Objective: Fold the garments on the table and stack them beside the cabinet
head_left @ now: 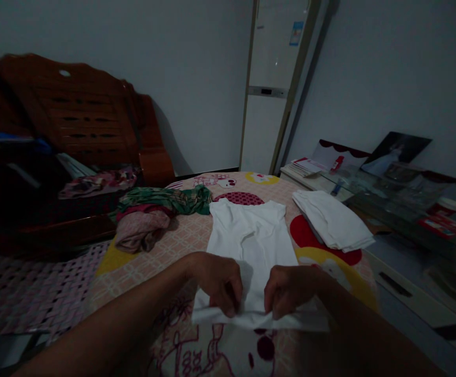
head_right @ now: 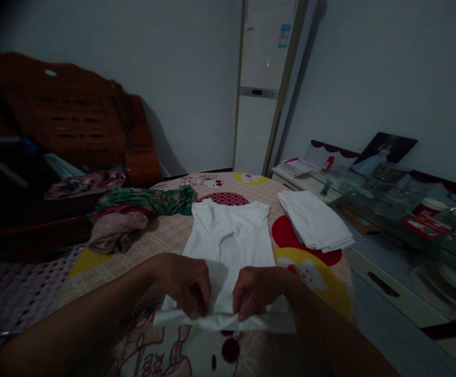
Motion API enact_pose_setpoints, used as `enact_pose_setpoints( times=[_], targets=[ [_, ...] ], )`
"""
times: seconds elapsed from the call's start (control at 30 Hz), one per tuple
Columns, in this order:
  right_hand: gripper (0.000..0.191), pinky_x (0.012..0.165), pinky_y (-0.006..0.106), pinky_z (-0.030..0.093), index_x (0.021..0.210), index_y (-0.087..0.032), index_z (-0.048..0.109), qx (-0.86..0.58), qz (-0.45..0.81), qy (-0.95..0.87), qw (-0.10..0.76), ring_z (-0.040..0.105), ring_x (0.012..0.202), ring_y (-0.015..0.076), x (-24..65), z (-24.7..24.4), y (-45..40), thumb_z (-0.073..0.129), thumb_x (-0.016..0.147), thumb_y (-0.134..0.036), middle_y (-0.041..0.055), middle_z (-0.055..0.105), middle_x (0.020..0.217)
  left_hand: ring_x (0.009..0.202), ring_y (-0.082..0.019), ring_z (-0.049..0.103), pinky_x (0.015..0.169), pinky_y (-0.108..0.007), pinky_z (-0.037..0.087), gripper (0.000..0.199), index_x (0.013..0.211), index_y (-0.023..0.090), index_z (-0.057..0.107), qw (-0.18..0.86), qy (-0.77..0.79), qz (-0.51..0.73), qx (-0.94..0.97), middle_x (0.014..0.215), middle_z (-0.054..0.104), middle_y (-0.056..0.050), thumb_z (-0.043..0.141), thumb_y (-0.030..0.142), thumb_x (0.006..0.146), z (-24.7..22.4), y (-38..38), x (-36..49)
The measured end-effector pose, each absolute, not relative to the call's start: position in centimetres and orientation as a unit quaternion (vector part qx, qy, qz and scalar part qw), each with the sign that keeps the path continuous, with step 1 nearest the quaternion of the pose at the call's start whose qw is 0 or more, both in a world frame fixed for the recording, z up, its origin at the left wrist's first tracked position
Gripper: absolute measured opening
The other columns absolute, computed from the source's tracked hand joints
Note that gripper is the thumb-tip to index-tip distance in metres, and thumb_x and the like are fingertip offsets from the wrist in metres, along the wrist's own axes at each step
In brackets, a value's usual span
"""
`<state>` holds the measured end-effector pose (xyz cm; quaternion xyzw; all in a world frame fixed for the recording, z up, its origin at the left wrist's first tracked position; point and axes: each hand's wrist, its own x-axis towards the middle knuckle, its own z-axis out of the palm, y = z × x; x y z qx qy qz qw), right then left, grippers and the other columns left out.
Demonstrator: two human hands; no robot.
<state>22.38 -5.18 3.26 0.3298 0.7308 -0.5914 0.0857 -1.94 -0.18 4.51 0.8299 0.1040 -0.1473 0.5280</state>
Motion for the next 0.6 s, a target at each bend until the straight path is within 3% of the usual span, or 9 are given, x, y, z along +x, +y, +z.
enact_pose_setpoints(
  times=[0.07,0.13,0.23,0.33,0.47,0.6],
  targets=[
    [0.028,0.052,0.019,0.045,0.090,-0.011,0.072,0.369,-0.621,0.690,0.038,0.058,0.054,0.0098,22.5,3.4,-4.2,0.071,0.074,-0.033,-0.0004,0.064,0.063,0.056,-0.012,0.059,0.055,-0.019,0.045,0.012,0.082,0.015,0.073,0.501,0.160,-0.115,0.843,0.065,0.068,-0.001,0.067,0.026,0.081,4.9,1.2,-1.2],
    [0.027,0.052,0.020,0.047,0.089,-0.012,0.071,0.421,-0.583,0.690,-0.081,0.060,0.055,0.0106,22.7,3.6,-2.6,0.069,0.077,-0.036,0.0014,0.066,0.065,0.059,-0.012,0.060,0.060,-0.020,0.046,0.013,0.080,0.014,0.071,0.385,0.246,-0.034,0.889,0.066,0.068,-0.001,0.063,0.024,0.083,5.1,3.1,-0.1],
    [0.026,0.052,0.022,0.049,0.089,-0.012,0.070,0.469,-0.495,0.688,-0.249,0.062,0.055,0.0118,22.9,3.7,0.8,0.064,0.080,-0.036,0.0033,0.068,0.067,0.077,-0.018,0.065,0.072,-0.026,0.048,0.017,0.091,0.013,0.069,0.164,0.364,0.078,0.914,0.085,0.070,-0.007,0.063,0.024,0.080,4.2,5.9,2.0],
    [0.025,0.050,0.022,0.050,0.091,-0.011,0.069,0.509,-0.423,0.666,-0.344,0.062,0.054,0.0121,23.1,3.0,4.4,0.063,0.079,-0.032,0.0045,0.069,0.069,0.093,-0.023,0.065,0.081,-0.031,0.049,0.032,0.106,0.012,0.063,0.077,0.406,0.108,0.904,0.104,0.067,-0.013,0.064,0.028,0.078,2.0,7.4,3.8],
    [0.033,0.060,0.026,0.055,0.112,-0.012,0.067,0.533,-0.292,0.702,-0.370,0.067,0.070,0.0155,23.8,1.3,8.4,0.056,0.083,-0.025,0.0104,0.073,0.095,0.091,-0.024,0.064,0.080,-0.034,0.050,0.025,0.104,0.012,0.059,0.064,0.438,0.138,0.886,0.103,0.063,-0.013,0.054,0.025,0.083,-0.6,7.7,4.7],
    [0.039,0.092,0.038,0.052,0.121,-0.013,0.064,0.519,-0.108,0.789,-0.310,0.065,0.104,0.0230,24.4,-1.0,11.5,0.049,0.087,-0.021,0.0152,0.068,0.120,0.090,-0.022,0.062,0.081,-0.035,0.050,0.022,0.103,0.015,0.057,0.075,0.429,0.181,0.882,0.100,0.061,-0.010,0.052,0.024,0.083,-1.8,7.9,4.5]
  ],
)
